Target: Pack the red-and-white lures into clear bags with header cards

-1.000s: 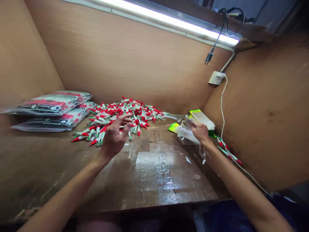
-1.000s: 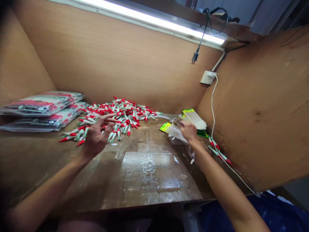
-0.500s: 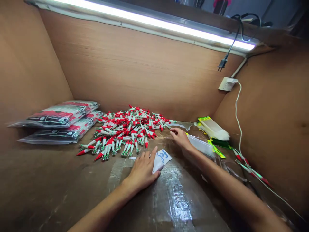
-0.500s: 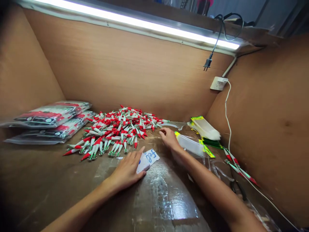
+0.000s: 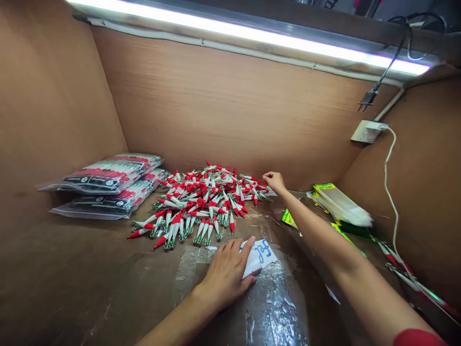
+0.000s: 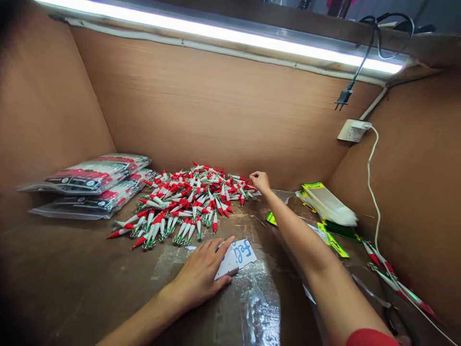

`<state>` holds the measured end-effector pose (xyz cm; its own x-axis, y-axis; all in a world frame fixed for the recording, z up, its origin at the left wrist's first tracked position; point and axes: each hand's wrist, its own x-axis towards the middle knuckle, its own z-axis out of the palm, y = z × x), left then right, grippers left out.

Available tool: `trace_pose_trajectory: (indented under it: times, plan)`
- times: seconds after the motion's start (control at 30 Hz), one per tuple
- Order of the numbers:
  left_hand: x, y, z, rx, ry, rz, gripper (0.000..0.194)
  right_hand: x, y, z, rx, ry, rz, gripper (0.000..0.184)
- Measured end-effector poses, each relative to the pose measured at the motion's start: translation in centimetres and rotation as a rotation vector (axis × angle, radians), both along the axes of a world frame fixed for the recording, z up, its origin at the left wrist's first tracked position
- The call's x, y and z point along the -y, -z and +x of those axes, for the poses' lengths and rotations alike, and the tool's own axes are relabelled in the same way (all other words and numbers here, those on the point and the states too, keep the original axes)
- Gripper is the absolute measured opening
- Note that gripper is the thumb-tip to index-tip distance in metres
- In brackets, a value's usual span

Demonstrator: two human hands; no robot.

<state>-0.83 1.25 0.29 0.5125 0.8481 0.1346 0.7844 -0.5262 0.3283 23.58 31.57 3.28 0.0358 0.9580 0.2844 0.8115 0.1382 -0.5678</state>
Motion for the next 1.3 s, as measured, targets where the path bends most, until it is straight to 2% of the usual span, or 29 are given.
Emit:
trace_pose_trajectory:
  times: [0.17, 0.43, 0.63, 0.77, 0.9, 1.03, 1.1, 1.13, 1.2, 1.3]
  plan:
    - [0.0, 0.2, 0.1, 0.005, -0.001, -0.012, 0.081, 0.7, 0.3, -0.2, 0.092, 0.052, -0.020, 0.030]
    - [0.1, -0.8, 0.0, 0.001, -0.004, -0.056, 0.085, -1.1, 0.8, -4.4, 0.190, 0.067, -0.080, 0.029]
    - [-0.1, -0.8, -0.2, 0.032, 0.039, -0.057, 0.088, -0.2, 0.3, -4.5, 0.092, 0.072, 0.035, 0.019]
    - [-0.4, -0.3, -0.5, 0.086, 0.078, -0.069, 0.094, 2.1, -0.7, -3.3, -0.044, -0.022, 0.085, 0.028]
    - [-1.0, 0.3, -1.0, 0.138, 0.107, -0.085, 0.096, 6.9, -1.4, -0.4, -0.156, -0.208, 0.004, 0.036]
    - [-1.4, 0.9, -1.4, 0.158, 0.044, -0.133, 0.097, 15.8, -1.0, 4.2, -0.177, -0.364, -0.068, 0.032]
    - [-1.6, 0.9, -1.4, 0.170, 0.035, -0.137, 0.095, 20.7, -0.3, 6.0, -0.105, -0.509, -0.159, 0.025]
    - [-1.6, 0.9, -1.3, 0.175, 0.046, -0.131, 0.095, 22.9, 0.3, 6.4, -0.063, -0.551, -0.203, 0.021]
    - [-1.7, 0.7, -1.0, 0.180, 0.076, -0.112, 0.093, 26.4, 1.5, 6.3, 0.006, -0.528, -0.214, 0.017]
    - [-1.7, 0.3, -0.6, 0.168, 0.107, -0.092, 0.089, 28.8, 3.2, 4.1, 0.068, -0.554, -0.131, 0.016]
